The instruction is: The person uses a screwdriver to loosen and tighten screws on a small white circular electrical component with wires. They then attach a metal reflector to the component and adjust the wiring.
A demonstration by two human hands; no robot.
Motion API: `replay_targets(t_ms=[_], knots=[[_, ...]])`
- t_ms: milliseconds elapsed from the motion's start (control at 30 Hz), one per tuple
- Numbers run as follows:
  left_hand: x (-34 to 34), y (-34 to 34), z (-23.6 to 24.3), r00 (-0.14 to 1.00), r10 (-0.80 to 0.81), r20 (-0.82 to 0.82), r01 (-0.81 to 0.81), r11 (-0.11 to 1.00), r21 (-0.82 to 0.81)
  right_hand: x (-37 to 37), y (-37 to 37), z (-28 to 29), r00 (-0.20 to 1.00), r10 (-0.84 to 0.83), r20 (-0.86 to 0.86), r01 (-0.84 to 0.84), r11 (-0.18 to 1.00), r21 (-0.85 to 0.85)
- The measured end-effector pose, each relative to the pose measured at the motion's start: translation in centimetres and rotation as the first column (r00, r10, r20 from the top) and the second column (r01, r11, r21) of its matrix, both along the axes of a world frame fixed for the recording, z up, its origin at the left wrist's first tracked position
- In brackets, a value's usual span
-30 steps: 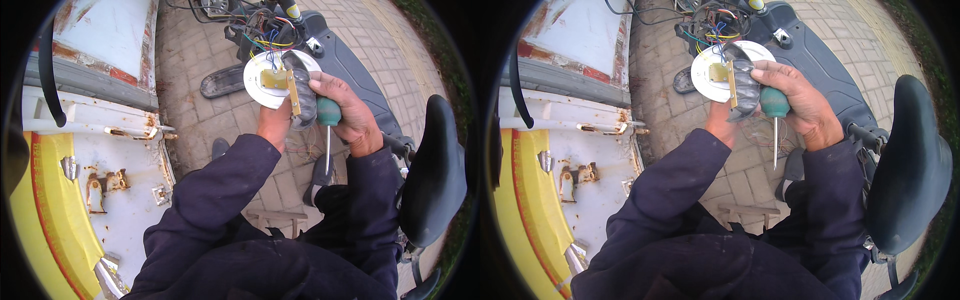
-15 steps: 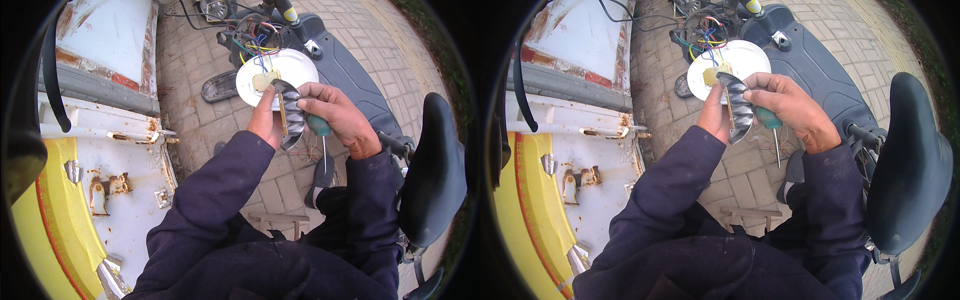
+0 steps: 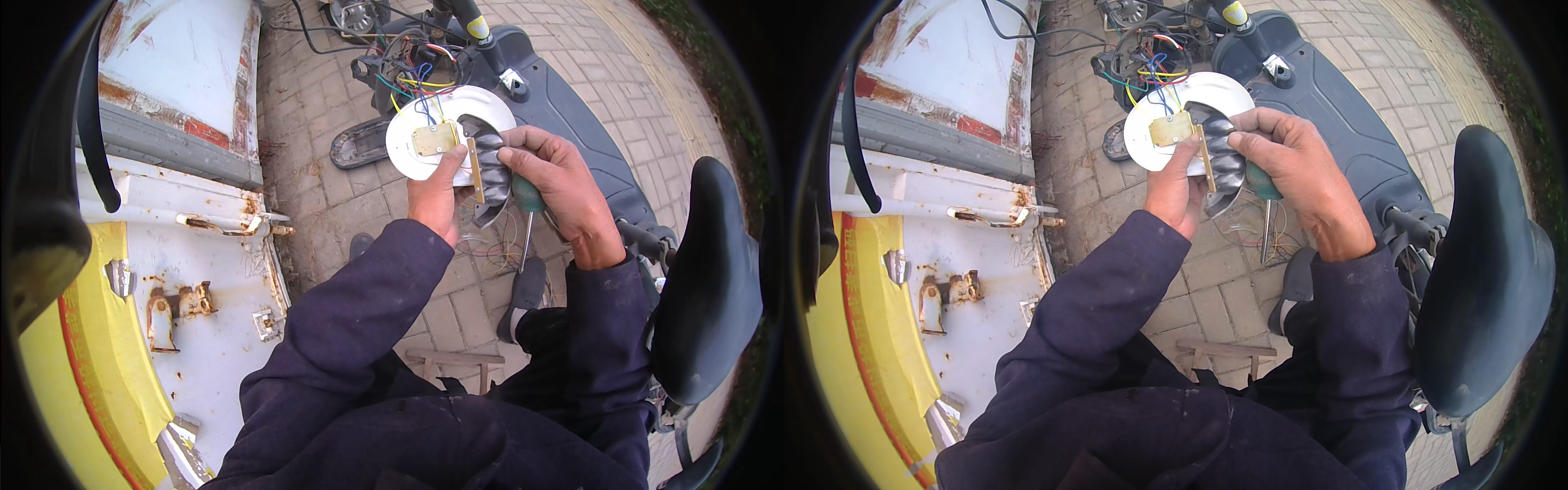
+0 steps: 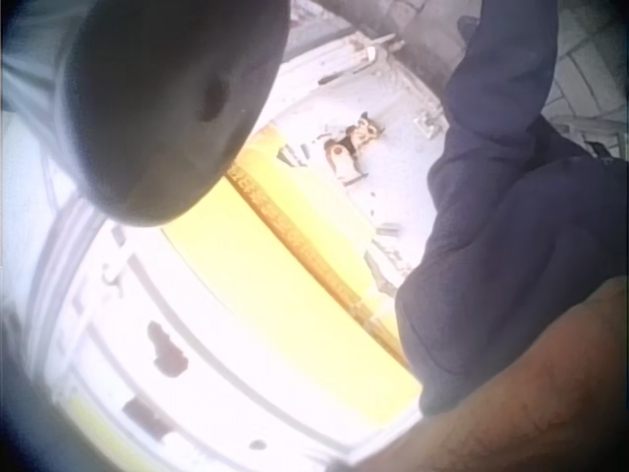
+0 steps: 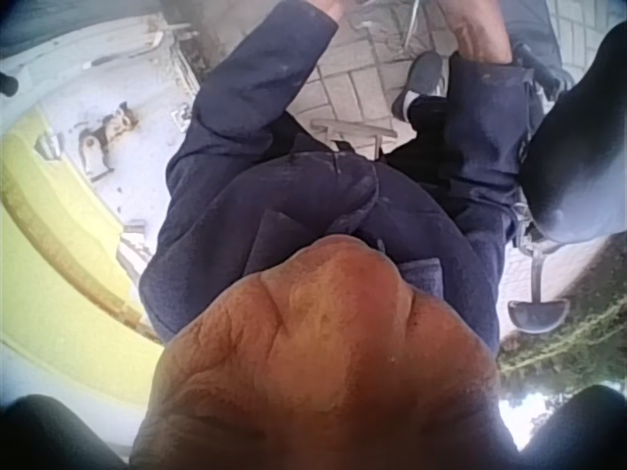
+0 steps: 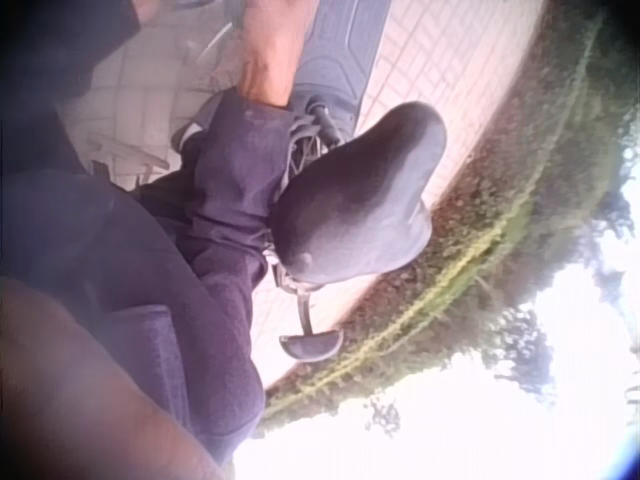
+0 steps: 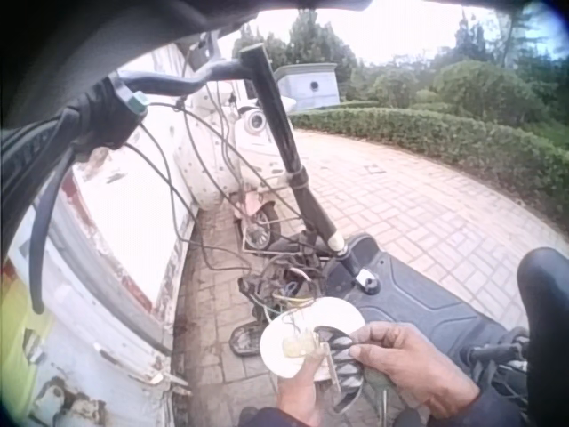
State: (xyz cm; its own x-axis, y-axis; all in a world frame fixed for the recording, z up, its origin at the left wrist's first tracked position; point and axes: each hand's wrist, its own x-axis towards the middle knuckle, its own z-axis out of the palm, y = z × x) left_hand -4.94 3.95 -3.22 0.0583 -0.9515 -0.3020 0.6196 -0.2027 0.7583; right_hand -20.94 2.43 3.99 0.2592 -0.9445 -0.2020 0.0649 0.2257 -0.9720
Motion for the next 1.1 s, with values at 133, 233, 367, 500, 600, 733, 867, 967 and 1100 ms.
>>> replay_targets(t_ms=[133, 233, 367, 500, 600, 733, 867, 967, 1100], knots=[[-0.4, 0.3, 0.3, 0.995, 0.069, 0.071, -0.065, 0.996, -0.057, -0.8, -1.0, -0.2, 0.99, -0.139, 0.01, 0.139, 0.99, 0.005], [-0.7, 0.6, 0.5, 0.984, 0.103, 0.144, -0.079, 0.984, -0.159, -1.2, -1.6, -0.6, 0.98, -0.197, 0.005, 0.197, 0.98, -0.007], [-0.8, 0.9, 0.9, 0.965, 0.121, 0.232, -0.07, 0.974, -0.215, -1.3, -1.6, -0.8, 0.98, -0.201, -0.002, 0.2, 0.979, -0.03], [-0.6, 1.1, 1.1, 0.957, 0.085, 0.277, -0.019, 0.972, -0.232, -1.5, -1.8, -0.5, 0.988, -0.15, -0.027, 0.15, 0.989, 0.007], [-0.5, 1.3, 1.1, 0.946, 0.057, 0.32, 0.026, 0.969, -0.248, -1.8, -1.9, -0.3, 0.99, -0.112, -0.089, 0.109, 0.993, -0.038], [-0.7, 1.3, 1.0, 0.929, 0.042, 0.368, 0.054, 0.968, -0.247, -1.9, -2.1, -0.7, 0.983, -0.172, -0.069, 0.166, 0.982, -0.09], [-0.8, 1.3, 1.2, 0.936, 0.049, 0.349, 0.042, 0.967, -0.25, -1.9, -2.2, -1.1, 0.981, -0.186, -0.05, 0.182, 0.98, -0.077], [-0.7, 1.3, 1.2, 0.934, 0.041, 0.355, 0.048, 0.97, -0.239, -2.1, -2.3, -1.1, 0.98, -0.195, -0.044, 0.193, 0.98, -0.044], [-0.5, 1.4, 1.1, 0.918, 0.043, 0.395, 0.069, 0.962, -0.265, -2.2, -2.3, -1.2, 0.978, -0.203, -0.056, 0.201, 0.979, -0.042]])
